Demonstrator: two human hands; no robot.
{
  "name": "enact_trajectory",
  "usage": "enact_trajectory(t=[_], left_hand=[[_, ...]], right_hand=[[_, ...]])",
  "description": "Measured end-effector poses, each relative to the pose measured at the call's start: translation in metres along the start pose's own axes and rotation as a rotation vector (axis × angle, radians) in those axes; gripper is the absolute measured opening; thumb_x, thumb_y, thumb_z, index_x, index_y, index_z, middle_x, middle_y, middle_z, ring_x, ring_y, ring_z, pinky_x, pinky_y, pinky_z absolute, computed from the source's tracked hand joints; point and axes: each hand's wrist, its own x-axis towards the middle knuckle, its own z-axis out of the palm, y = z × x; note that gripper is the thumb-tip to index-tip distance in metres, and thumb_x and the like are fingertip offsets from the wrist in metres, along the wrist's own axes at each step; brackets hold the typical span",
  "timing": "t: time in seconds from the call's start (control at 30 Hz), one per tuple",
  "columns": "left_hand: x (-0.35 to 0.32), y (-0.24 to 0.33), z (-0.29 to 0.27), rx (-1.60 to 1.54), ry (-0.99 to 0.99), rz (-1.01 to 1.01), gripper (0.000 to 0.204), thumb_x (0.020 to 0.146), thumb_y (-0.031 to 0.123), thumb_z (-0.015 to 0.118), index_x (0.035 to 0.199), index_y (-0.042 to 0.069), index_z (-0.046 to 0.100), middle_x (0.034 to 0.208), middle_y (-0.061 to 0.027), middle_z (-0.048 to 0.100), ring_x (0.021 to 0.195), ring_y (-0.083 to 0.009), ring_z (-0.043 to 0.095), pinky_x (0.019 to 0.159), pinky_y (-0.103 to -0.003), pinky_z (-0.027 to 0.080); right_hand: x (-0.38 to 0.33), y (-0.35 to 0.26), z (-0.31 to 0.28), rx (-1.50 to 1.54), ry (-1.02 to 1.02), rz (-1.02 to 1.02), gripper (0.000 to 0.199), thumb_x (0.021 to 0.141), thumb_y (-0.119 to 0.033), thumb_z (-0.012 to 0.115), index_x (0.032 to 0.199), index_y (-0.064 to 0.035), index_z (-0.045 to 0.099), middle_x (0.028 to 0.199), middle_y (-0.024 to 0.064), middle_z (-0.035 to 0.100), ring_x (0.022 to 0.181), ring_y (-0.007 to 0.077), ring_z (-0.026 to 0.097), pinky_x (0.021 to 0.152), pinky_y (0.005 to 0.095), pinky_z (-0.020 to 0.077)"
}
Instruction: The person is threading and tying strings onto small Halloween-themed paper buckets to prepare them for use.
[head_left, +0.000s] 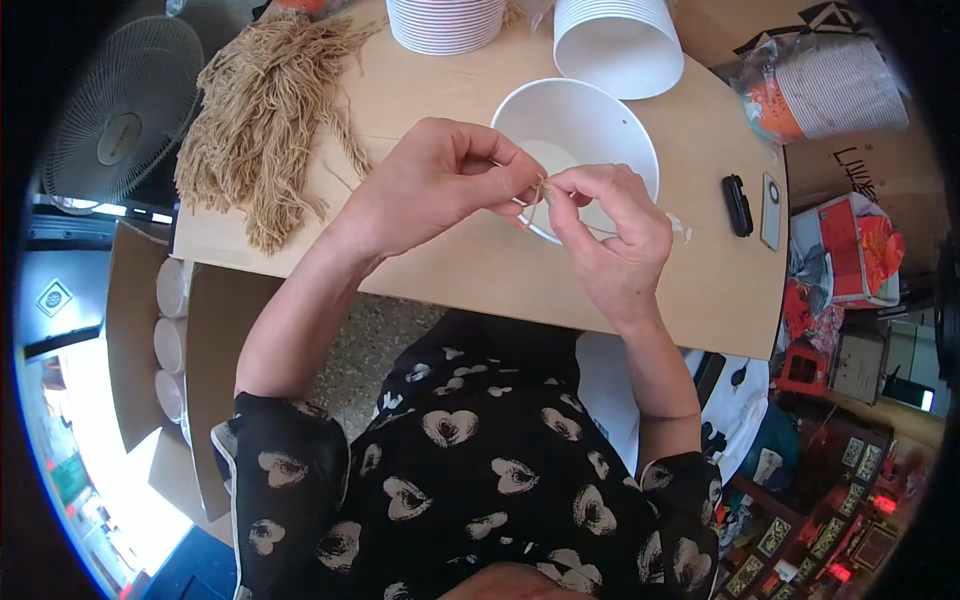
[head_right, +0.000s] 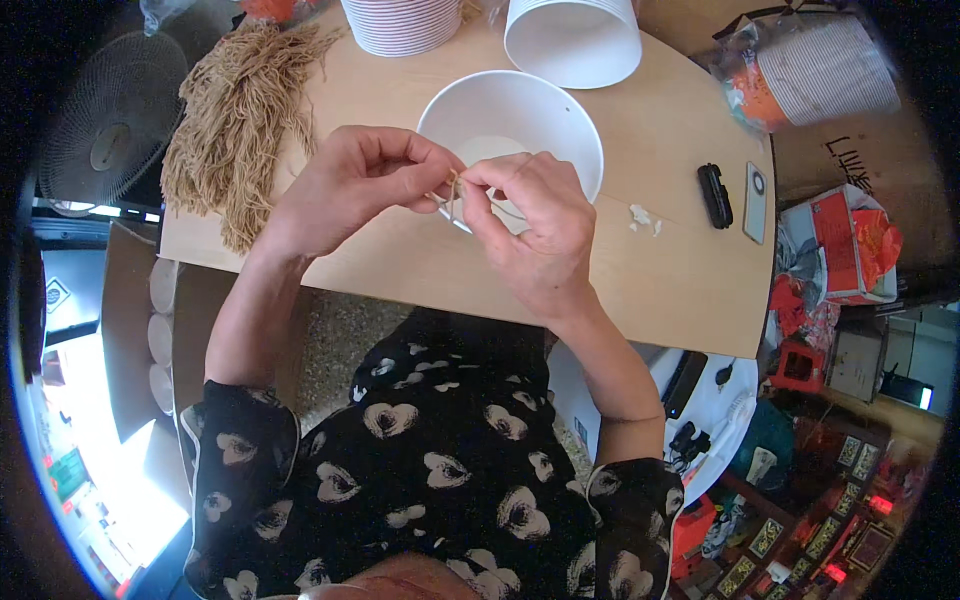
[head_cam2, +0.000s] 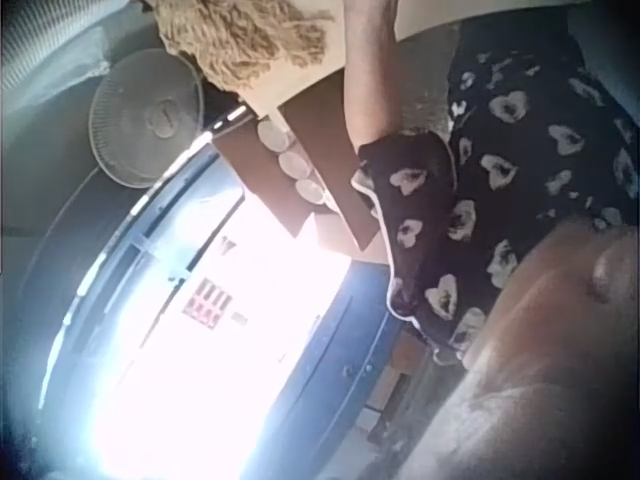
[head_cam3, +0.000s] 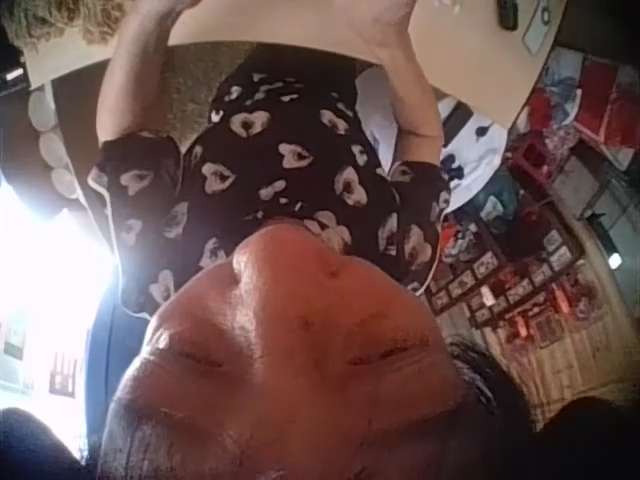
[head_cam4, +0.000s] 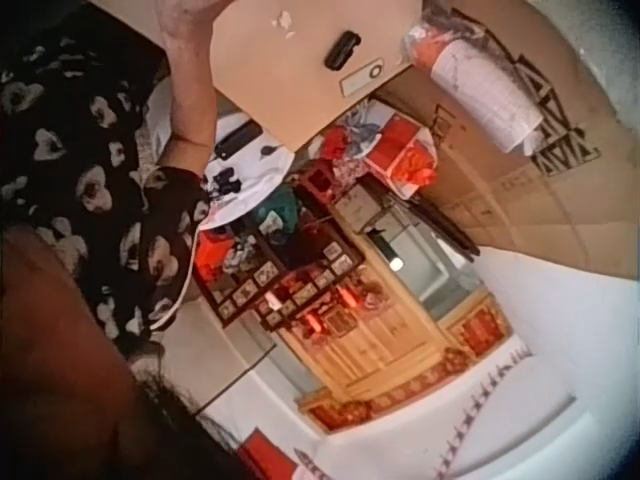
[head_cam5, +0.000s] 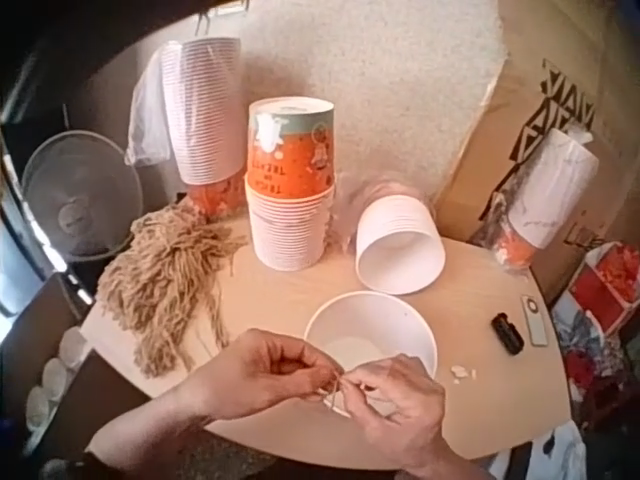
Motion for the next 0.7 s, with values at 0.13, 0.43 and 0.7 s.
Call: enact_trajectory(t=[0.13, 0.43, 0.7], left_hand=[[0.003, -0.0018, -0.0023, 0.064, 0.006, 0.003, 0.028, 0.096, 0.02, 0.067, 0.108, -0.006, 0.069, 0.093, -0.0072, 0.071, 0.085, -0.0102, 0.067, 0.079, -0.023, 0.055], [0.0075, -0.0055, 0.0056, 0.096, 0.092, 0.057, 0.016, 0.085, 0.008, 0.068, 0.088, -0.008, 0.071, 0.08, -0.0087, 0.072, 0.076, -0.01, 0.067, 0.072, -0.024, 0.055], [0.0054, -0.0073, 0.0044, 0.107, 0.059, 0.032, 0.022, 0.093, 0.011, 0.068, 0.106, -0.007, 0.07, 0.091, -0.0093, 0.073, 0.085, -0.0107, 0.07, 0.079, -0.022, 0.056]], right_hand=[[-0.0004, 0.0046, -0.0017, -0.148, -0.03, -0.137, 0.021, 0.071, 0.003, 0.078, 0.087, -0.0068, 0.069, 0.081, 0.0047, 0.069, 0.07, 0.0204, 0.061, 0.069, 0.0321, 0.0453], [0.0027, 0.0051, -0.0038, -0.208, -0.086, -0.181, 0.021, 0.071, 0.001, 0.079, 0.087, -0.0075, 0.069, 0.082, 0.0038, 0.069, 0.07, 0.0207, 0.061, 0.07, 0.033, 0.0437], [0.0044, 0.001, -0.0066, -0.056, -0.156, 0.021, 0.014, 0.076, 0.002, 0.075, 0.085, -0.0051, 0.068, 0.078, 0.0044, 0.067, 0.068, 0.018, 0.059, 0.07, 0.0316, 0.0441]])
